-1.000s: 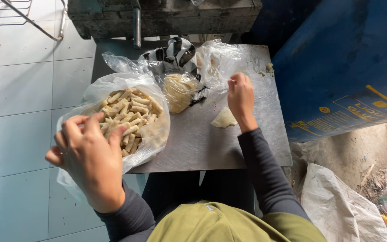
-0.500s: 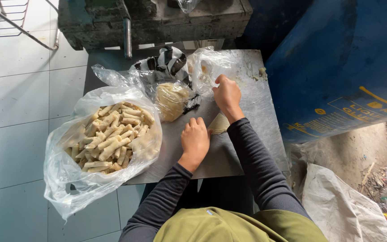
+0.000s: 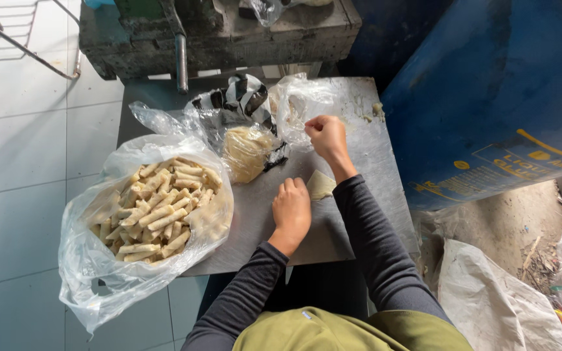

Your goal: The person wraps pieces of dough in thin pastry sheets at a metal table, folding each wrapper around the filling and placing the finished wrapped rolls into a large plastic bag filled with similar rolls. They occasionally reach into the bag of dough pieces and take new wrappers to continue wrapping.

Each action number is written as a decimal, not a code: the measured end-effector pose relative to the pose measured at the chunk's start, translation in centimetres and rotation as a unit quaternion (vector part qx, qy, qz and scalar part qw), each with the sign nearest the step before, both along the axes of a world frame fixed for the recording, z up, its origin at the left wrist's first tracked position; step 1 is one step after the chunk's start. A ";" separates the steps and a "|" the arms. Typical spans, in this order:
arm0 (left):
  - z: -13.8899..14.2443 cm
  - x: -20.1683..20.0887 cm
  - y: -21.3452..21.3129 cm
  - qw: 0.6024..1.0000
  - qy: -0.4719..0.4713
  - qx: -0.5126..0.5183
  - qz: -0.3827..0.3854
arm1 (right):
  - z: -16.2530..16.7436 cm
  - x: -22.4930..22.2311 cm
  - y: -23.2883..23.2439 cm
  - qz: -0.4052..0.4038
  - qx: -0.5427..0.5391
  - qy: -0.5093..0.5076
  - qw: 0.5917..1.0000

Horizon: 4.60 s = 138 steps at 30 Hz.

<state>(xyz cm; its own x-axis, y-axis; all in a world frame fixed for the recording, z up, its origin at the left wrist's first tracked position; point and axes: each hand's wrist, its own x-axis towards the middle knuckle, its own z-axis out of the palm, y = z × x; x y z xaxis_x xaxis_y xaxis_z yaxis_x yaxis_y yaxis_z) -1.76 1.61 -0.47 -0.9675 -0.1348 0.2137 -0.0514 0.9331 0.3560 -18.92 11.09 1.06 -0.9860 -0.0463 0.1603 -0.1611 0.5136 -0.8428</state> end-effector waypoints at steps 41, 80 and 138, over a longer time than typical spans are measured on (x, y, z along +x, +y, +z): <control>1.5 -1.1 -3.7 0.884 0.045 0.458 -0.084 | 3.4 15.3 12.4 0.172 0.191 0.183 0.949; 2.3 -0.4 -3.4 0.950 0.108 0.262 -0.130 | 1.2 15.7 4.6 -0.088 0.214 0.096 0.968; -0.4 -1.9 -4.4 0.961 0.140 0.048 -0.235 | 0.5 14.8 4.8 0.142 0.137 0.218 0.956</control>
